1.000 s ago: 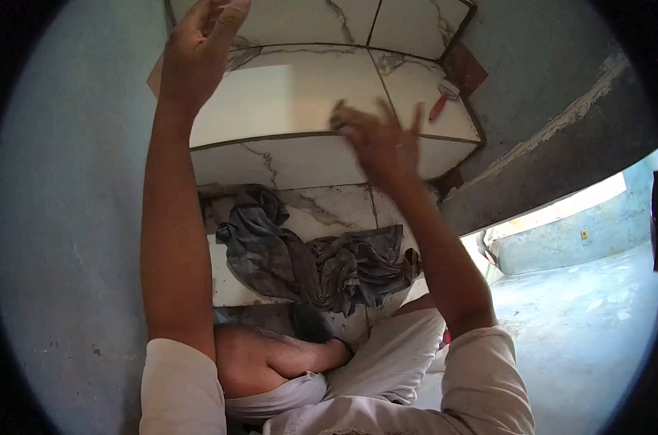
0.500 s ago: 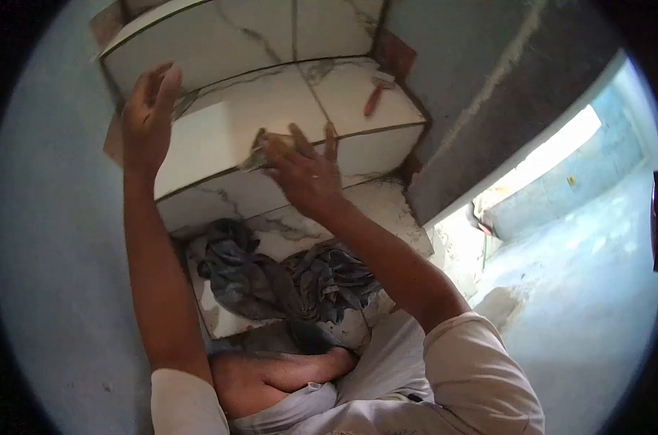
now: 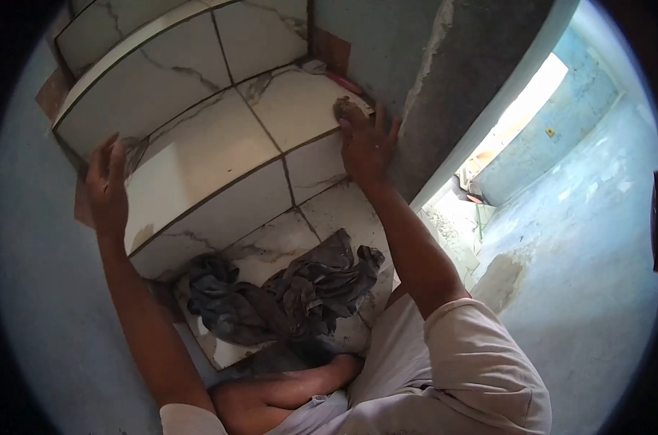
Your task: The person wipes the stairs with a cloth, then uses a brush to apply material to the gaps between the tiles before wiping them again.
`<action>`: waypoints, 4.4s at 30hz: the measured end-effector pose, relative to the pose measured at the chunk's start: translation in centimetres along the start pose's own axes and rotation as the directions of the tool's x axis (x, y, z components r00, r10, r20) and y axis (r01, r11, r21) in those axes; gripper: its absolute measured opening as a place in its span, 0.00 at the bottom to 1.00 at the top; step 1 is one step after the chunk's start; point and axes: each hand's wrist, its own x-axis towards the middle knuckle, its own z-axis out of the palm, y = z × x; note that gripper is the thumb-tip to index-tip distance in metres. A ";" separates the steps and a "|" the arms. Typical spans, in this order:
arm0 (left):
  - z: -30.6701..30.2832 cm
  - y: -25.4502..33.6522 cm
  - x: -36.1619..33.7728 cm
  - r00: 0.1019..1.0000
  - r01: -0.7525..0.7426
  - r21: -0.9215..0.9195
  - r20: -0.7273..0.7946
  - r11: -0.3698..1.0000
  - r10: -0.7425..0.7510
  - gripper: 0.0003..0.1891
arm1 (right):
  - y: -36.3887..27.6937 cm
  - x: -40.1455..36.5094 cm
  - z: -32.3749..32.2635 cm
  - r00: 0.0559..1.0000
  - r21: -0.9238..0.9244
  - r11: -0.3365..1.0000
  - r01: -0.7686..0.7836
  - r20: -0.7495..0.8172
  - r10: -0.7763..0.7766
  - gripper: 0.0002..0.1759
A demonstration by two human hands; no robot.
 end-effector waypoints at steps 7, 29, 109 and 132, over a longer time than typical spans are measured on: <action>0.1 1.0 0.0 0.999 0.039 -0.021 0.011 0.999 -0.039 0.26 | -1.2 0.7 -1.2 0.980 -0.093 0.988 -0.122 0.145 0.135 0.18; -1.3 1.3 0.0 0.999 0.038 -0.010 -0.013 0.999 -0.038 0.27 | -2.1 -1.2 -0.4 0.979 0.222 0.954 -0.201 0.003 0.205 0.20; 8.4 8.0 -5.0 0.668 -0.084 0.043 0.743 0.996 0.025 0.14 | 2.7 -12.5 5.9 0.674 0.151 0.810 -0.567 0.651 0.350 0.41; 6.7 6.9 -4.2 0.732 -0.019 0.063 0.681 0.998 -0.029 0.14 | 6.0 -14.0 10.7 0.915 -0.299 0.927 0.227 0.392 -0.097 0.13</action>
